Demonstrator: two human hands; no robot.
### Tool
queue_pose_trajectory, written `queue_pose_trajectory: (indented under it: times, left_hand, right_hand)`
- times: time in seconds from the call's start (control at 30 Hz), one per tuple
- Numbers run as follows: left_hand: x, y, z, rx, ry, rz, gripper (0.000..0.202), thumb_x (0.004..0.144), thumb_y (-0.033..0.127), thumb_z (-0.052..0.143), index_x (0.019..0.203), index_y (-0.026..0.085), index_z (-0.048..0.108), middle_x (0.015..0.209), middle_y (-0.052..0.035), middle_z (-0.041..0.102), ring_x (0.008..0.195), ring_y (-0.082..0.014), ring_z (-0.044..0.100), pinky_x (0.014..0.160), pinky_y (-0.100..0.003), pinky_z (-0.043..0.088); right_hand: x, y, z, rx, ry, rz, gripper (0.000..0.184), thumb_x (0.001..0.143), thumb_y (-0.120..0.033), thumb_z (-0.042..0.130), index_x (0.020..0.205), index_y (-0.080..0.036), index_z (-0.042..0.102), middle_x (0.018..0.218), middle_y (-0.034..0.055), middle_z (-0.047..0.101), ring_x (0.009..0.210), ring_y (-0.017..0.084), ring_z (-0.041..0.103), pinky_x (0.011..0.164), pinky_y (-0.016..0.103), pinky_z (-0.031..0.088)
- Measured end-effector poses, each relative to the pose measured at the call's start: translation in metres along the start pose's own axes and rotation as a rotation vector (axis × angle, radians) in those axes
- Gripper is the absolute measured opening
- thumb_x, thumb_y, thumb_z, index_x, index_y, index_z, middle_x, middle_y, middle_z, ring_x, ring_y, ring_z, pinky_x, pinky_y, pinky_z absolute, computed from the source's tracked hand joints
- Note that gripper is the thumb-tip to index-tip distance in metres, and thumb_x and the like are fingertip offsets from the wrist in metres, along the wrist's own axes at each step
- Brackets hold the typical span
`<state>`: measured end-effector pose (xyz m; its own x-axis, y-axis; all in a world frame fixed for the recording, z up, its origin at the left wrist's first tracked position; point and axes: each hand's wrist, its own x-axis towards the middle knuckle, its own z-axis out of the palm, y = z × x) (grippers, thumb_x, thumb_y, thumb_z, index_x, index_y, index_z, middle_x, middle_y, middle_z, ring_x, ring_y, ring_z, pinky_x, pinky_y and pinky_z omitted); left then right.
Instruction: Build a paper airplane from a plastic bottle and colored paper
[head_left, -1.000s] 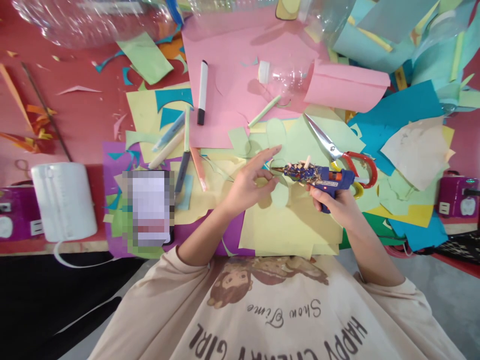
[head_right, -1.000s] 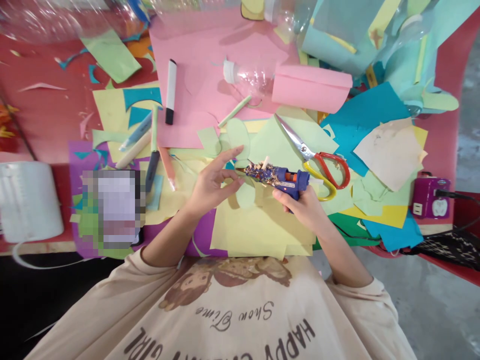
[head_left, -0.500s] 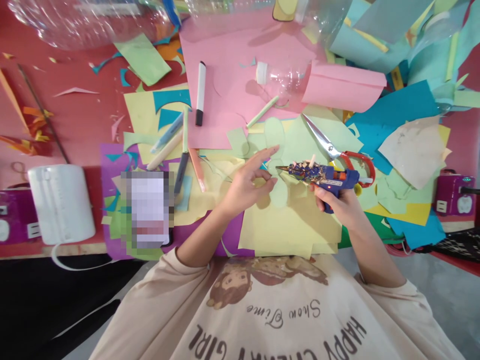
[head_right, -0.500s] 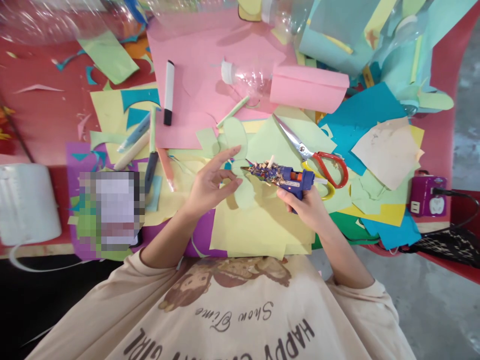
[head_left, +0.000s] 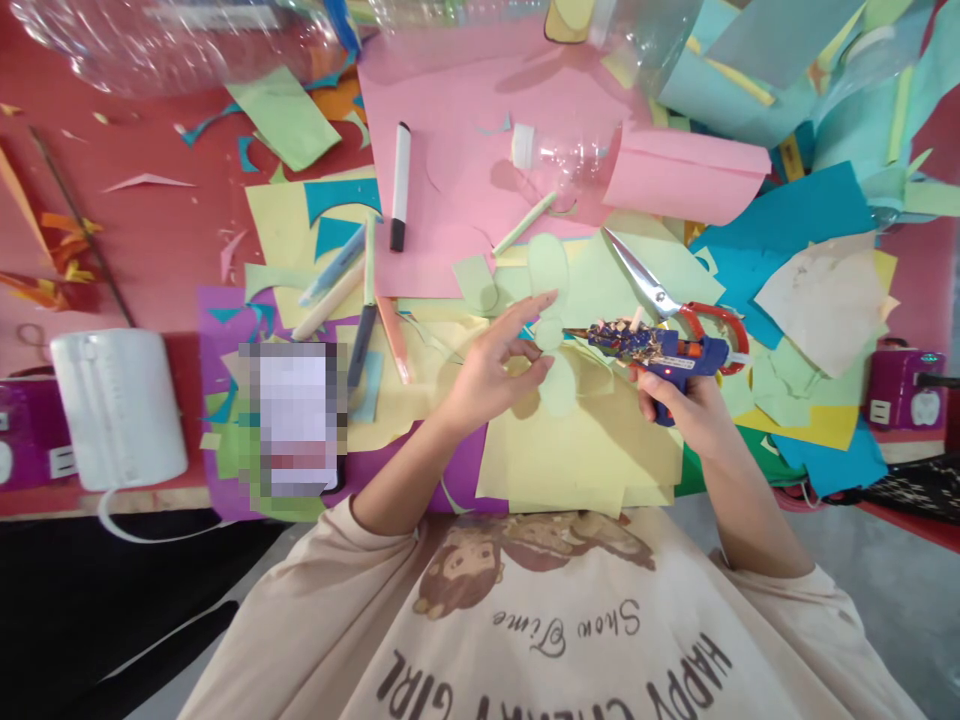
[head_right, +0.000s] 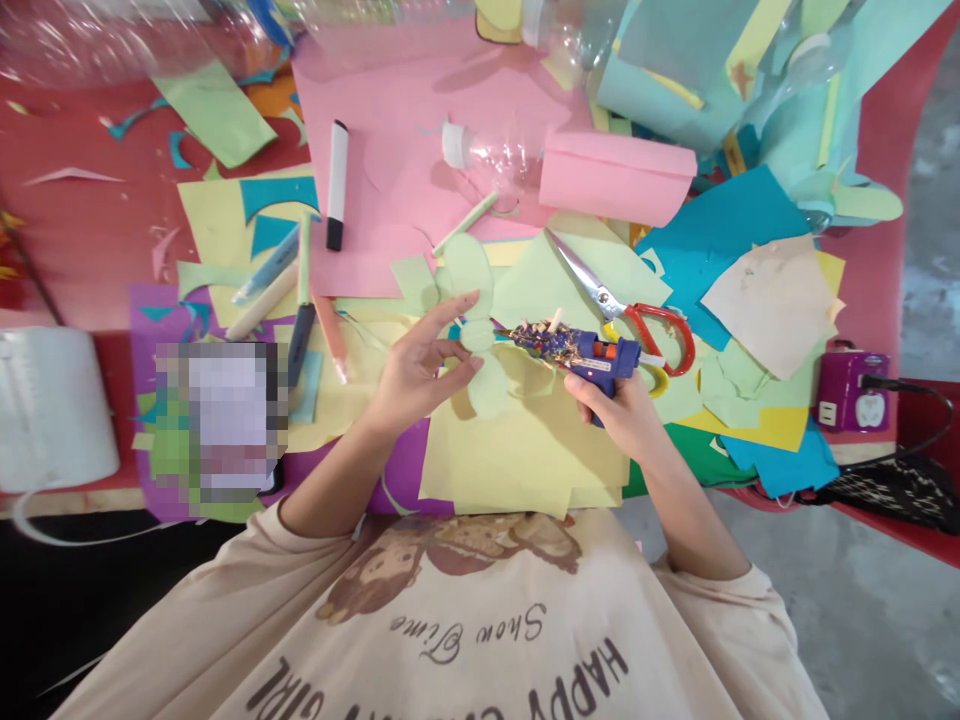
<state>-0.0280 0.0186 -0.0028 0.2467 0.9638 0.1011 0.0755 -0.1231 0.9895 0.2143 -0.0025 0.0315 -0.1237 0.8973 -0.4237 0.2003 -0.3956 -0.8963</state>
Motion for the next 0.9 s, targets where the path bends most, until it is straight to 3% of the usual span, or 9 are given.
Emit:
queue_pose_trajectory:
  times: [0.2, 0.37, 0.6, 0.9]
  left_hand:
    - [0.0, 0.0003, 0.0003, 0.002, 0.002, 0.008, 0.056, 0.084, 0.017, 0.06, 0.137, 0.029, 0.049, 0.146, -0.0106, 0.049, 0.072, -0.0039, 0.062, 0.065, -0.015, 0.053]
    - [0.0, 0.0013, 0.0008, 0.002, -0.01, 0.0, 0.056, 0.083, 0.015, 0.059, 0.137, 0.028, 0.049, 0.145, -0.0106, 0.05, 0.07, -0.003, 0.061, 0.064, -0.014, 0.053]
    - [-0.0001, 0.0018, 0.0009, -0.008, -0.017, -0.023, 0.056, 0.082, 0.013, 0.059, 0.136, 0.027, 0.05, 0.145, -0.0114, 0.05, 0.065, -0.0014, 0.059, 0.067, -0.015, 0.054]
    - [-0.0004, 0.0027, 0.0008, -0.005, -0.021, -0.033, 0.056, 0.083, 0.016, 0.06, 0.137, 0.029, 0.05, 0.145, -0.0114, 0.049, 0.062, -0.0006, 0.059, 0.066, -0.016, 0.055]
  right_hand:
    - [-0.0002, -0.0053, -0.0058, 0.003, 0.136, -0.062, 0.027, 0.073, -0.045, 0.073, 0.08, -0.02, 0.068, 0.075, 0.0021, 0.068, 0.045, 0.009, 0.051, 0.043, 0.026, 0.045]
    - [-0.0005, -0.0076, -0.0023, -0.008, 0.081, -0.124, 0.02, 0.076, -0.04, 0.072, 0.075, -0.021, 0.066, 0.071, 0.001, 0.065, 0.046, 0.01, 0.052, 0.043, 0.027, 0.044]
    - [0.0018, -0.0043, 0.001, -0.083, 0.031, -0.065, 0.025, 0.079, -0.044, 0.069, 0.076, -0.02, 0.062, 0.059, -0.0017, 0.056, 0.049, 0.012, 0.051, 0.046, 0.027, 0.041]
    - [0.0031, -0.007, 0.0034, -0.084, 0.011, -0.055, 0.024, 0.08, -0.042, 0.069, 0.079, -0.019, 0.061, 0.061, -0.0029, 0.056, 0.048, 0.009, 0.05, 0.046, 0.024, 0.041]
